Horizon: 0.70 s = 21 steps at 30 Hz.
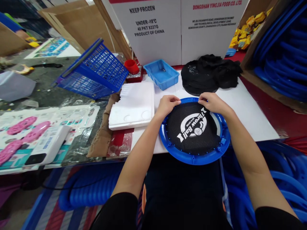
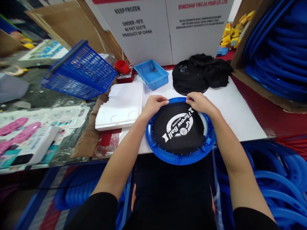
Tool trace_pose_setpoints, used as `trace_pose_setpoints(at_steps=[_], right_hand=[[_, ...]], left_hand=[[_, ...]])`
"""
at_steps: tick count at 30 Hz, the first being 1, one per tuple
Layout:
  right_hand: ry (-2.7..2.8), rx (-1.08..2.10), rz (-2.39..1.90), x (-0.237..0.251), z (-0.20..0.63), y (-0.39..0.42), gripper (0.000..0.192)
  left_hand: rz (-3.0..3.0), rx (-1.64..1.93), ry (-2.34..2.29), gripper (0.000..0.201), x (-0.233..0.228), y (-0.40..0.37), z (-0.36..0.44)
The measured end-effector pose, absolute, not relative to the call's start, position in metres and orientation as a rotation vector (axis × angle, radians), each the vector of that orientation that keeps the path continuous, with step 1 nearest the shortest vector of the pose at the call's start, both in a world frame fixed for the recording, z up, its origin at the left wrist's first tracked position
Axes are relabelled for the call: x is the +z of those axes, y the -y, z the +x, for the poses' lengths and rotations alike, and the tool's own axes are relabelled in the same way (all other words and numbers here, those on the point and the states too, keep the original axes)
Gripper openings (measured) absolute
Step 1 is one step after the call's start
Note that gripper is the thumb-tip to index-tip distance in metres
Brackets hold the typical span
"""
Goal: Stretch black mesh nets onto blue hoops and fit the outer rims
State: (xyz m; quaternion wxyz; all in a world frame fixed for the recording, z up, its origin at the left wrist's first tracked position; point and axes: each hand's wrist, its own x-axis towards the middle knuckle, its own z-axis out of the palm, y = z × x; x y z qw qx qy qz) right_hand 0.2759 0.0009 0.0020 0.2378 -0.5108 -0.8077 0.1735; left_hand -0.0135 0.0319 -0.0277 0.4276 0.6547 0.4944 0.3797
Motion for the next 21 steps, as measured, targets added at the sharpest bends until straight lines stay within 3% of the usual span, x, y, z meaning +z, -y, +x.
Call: trace_pose_setpoints(at_steps=[7, 14, 21], right_hand=[[2.148, 0.411, -1.507, -0.003, 0.272, -0.003, 0.015], [2.110, 0.339, -1.562, 0.000, 0.269, -0.002, 0.014], [2.134, 0.267, -1.644, 0.002, 0.264, 0.000, 0.017]], left_hand=[[1.804, 0.914, -1.279, 0.014, -0.023, -0.028, -0.010], [2.431, 0.719, -1.224, 0.016, -0.006, -0.018, 0.001], [2.554, 0.640, -1.034, 0.019, -0.003, -0.015, 0.005]])
